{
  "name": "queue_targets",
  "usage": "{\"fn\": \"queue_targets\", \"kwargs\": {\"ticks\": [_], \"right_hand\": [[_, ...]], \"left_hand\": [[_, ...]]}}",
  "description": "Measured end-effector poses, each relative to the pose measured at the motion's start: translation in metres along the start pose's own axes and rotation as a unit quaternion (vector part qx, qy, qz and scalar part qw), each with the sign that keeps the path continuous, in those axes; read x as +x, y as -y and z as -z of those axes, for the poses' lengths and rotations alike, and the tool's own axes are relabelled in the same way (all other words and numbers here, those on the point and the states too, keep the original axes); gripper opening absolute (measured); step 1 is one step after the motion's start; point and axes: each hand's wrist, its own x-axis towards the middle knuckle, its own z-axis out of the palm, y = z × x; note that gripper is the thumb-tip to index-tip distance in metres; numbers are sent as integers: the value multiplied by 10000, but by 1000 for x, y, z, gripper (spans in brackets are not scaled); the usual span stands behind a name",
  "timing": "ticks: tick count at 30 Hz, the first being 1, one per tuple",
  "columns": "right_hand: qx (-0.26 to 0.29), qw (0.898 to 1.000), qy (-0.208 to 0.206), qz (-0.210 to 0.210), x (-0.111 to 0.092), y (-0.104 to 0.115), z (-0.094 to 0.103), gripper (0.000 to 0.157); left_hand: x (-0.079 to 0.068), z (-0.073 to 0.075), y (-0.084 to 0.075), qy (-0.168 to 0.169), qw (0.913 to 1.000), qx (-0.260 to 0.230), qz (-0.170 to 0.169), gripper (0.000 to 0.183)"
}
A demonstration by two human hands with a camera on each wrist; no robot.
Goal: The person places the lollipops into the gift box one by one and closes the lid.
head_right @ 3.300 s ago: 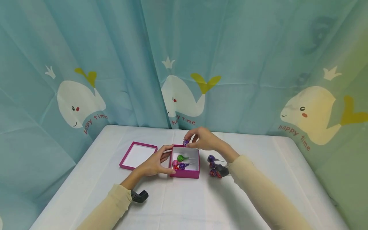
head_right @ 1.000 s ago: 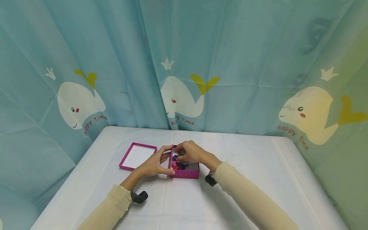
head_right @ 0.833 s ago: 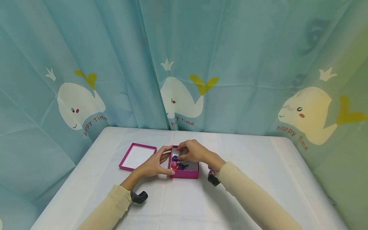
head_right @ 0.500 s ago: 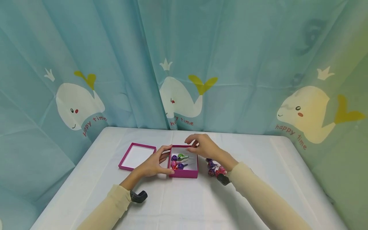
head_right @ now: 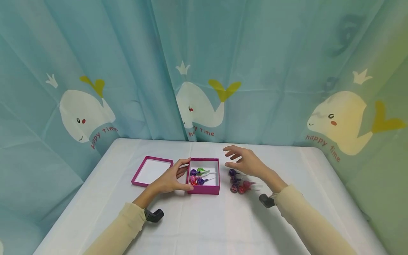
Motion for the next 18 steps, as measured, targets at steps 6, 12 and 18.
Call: {"fn": "queue_targets", "kwargs": {"ticks": [6, 12, 18], "right_hand": [[-82, 9991, 306, -283, -24, -15, 4, 54], [-216, 9969, 604, -453, -45, -23, 5, 43], [-207, 9951, 842, -481, -56, -30, 9, 37]], "left_hand": [[0, 1, -1, -23, 9999, 65, 74, 106], [0, 0, -1, -18, 9998, 170, 97, 107], [1, 1, 1, -35, 9998, 201, 84, 107]]}}
